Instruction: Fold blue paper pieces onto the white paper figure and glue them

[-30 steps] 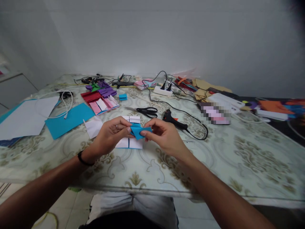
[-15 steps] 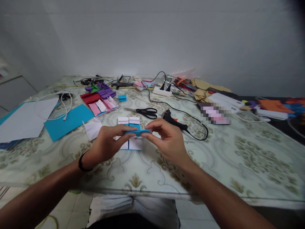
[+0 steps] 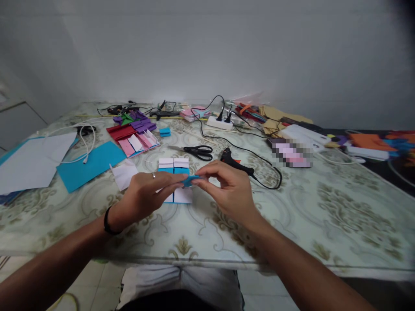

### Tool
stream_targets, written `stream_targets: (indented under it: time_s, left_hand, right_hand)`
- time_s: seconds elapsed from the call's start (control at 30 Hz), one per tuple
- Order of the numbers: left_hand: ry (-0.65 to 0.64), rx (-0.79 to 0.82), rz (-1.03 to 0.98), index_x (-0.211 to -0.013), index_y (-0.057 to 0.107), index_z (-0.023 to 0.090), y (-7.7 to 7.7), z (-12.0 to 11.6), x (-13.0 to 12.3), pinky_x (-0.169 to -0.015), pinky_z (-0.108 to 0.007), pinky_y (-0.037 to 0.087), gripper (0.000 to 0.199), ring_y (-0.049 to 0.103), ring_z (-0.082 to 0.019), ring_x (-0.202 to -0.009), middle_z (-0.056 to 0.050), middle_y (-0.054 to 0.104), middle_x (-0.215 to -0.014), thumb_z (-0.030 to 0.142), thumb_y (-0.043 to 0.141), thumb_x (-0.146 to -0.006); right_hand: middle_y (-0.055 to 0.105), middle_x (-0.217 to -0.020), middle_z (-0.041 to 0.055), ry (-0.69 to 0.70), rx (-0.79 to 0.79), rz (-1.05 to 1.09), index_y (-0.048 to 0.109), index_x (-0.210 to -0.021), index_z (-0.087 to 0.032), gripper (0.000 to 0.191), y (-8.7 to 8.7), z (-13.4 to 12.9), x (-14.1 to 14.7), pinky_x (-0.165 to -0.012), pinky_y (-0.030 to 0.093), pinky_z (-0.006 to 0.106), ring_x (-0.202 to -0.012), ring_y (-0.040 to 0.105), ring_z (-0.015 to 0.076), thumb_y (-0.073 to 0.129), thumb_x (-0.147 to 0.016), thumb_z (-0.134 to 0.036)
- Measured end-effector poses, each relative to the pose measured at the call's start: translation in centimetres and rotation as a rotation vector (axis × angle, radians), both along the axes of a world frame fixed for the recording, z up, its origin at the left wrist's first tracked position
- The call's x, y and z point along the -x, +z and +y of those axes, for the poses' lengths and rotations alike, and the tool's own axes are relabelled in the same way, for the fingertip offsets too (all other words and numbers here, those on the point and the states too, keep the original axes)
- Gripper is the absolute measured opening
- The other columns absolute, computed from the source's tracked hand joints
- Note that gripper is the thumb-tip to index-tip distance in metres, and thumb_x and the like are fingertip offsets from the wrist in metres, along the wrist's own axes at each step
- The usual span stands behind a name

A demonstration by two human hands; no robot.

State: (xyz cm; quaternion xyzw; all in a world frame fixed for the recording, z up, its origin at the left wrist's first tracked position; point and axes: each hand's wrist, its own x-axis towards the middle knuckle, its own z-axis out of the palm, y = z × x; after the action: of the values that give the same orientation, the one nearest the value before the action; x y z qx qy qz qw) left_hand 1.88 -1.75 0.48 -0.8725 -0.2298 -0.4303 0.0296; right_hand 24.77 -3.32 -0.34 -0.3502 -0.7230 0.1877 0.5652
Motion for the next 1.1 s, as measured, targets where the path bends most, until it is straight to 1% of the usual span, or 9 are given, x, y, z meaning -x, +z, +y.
stream_targets:
  time_s: [0.2, 0.4, 0.5, 0.6, 0.73, 0.83, 0.97, 1.03, 1.1]
  left_hand:
    - [0.037, -0.053, 0.061, -0.112, 0.078, 0.02, 0.0, 0.2, 0.2, -0.063, -0.018, 0.06, 0.016, 0.083, -0.014, -0.073, -0.002, 0.087, -0.096, 0.027, 0.066, -0.104]
    - [0.012, 0.057, 0.093, -0.113, 0.08, 0.02, 0.0, 0.5, 0.6, -0.069, -0.02, 0.063, 0.016, 0.084, -0.017, -0.078, -0.004, 0.087, -0.096, 0.024, 0.071, -0.1]
    - [-0.023, 0.183, 0.036, -0.124, 0.078, 0.023, 0.1, 0.4, 0.6, -0.075, -0.021, 0.065, 0.027, 0.084, -0.019, -0.088, -0.005, 0.086, -0.108, 0.022, 0.074, -0.097]
    - [-0.085, 0.403, -0.069, -0.136, 0.071, 0.026, 0.2, 0.5, 0.6, -0.082, -0.023, 0.067, 0.044, 0.083, -0.02, -0.097, -0.007, 0.081, -0.124, 0.028, 0.08, -0.093]
    - [-0.111, 0.655, -0.172, -0.127, 0.076, 0.023, 0.1, 0.8, 0.5, -0.082, -0.028, 0.069, 0.035, 0.083, -0.021, -0.091, -0.008, 0.082, -0.119, 0.034, 0.078, -0.094]
    - [-0.126, 0.822, -0.262, -0.117, 0.079, 0.02, 0.1, 1.1, 0.4, -0.077, -0.028, 0.07, 0.027, 0.084, -0.022, -0.084, -0.007, 0.085, -0.101, 0.034, 0.079, -0.093]
    - [-0.171, 1.003, -0.386, -0.11, 0.08, 0.016, 0.3, 1.4, 0.3, -0.075, -0.031, 0.071, 0.03, 0.084, -0.023, -0.08, -0.008, 0.086, -0.096, 0.037, 0.083, -0.088]
    - [-0.172, 1.037, -0.381, -0.109, 0.079, 0.015, 0.4, 1.4, 0.3, -0.076, -0.032, 0.071, 0.031, 0.084, -0.024, -0.081, -0.009, 0.085, -0.095, 0.038, 0.083, -0.088]
    - [-0.163, 1.028, -0.351, -0.107, 0.077, 0.015, 0.5, 1.4, 0.3, -0.072, -0.03, 0.07, 0.029, 0.083, -0.023, -0.08, -0.008, 0.084, -0.092, 0.037, 0.082, -0.089]
  right_hand:
    - [0.075, -0.079, 0.0013, -0.02, -0.019, -0.086, 0.077, -0.089, -0.021, 0.006, 0.1, 0.2, -0.1, -0.066, 0.053, 0.028, -0.07, 0.068, 0.016, 0.082, -0.089, -0.018]
    - [0.075, -0.08, 0.0025, 0.04, 0.031, -0.112, 0.077, -0.088, -0.021, 0.003, 0.0, 0.6, -0.3, -0.067, 0.053, 0.029, -0.073, 0.068, 0.0169, 0.079, -0.091, -0.021]
    - [0.074, -0.079, 0.0016, 0.086, 0.157, -0.03, 0.078, -0.09, -0.021, 0.004, -0.1, 1.0, -0.3, -0.069, 0.052, 0.03, -0.073, 0.067, 0.0165, 0.081, -0.087, -0.023]
    - [0.069, -0.073, -0.0007, 0.141, 0.383, 0.139, 0.075, -0.088, -0.02, 0.015, -0.4, 1.5, -0.4, -0.064, 0.051, 0.029, -0.066, 0.064, 0.015, 0.084, -0.083, -0.031]
    - [0.063, -0.07, -0.0034, 0.251, 0.566, 0.239, 0.072, -0.097, -0.019, 0.03, -0.8, 1.9, -0.4, -0.06, 0.052, 0.028, -0.06, 0.06, 0.0129, 0.084, -0.082, -0.041]
    - [0.065, -0.086, -0.0006, 0.229, 0.477, 0.2, 0.072, -0.114, -0.023, 0.034, -0.7, 1.7, -0.4, -0.07, 0.058, 0.029, -0.075, 0.065, 0.0145, 0.083, -0.085, -0.038]
    - [0.061, -0.128, 0.0066, 0.225, 0.255, 0.002, 0.075, -0.125, -0.032, 0.047, -0.3, 1.3, -0.6, -0.094, 0.06, 0.036, -0.117, 0.064, 0.0226, 0.09, -0.08, -0.033]
    - [0.065, -0.126, 0.0072, 0.232, 0.191, -0.081, 0.079, -0.118, -0.032, 0.032, -0.3, 1.3, -0.7, -0.097, 0.059, 0.04, -0.119, 0.065, 0.0241, 0.085, -0.087, -0.031]
    - [0.071, -0.117, 0.0071, 0.16, 0.13, -0.129, 0.082, -0.11, -0.029, 0.018, -0.3, 1.4, -0.7, -0.1, 0.057, 0.042, -0.113, 0.068, 0.0237, 0.077, -0.093, -0.025]
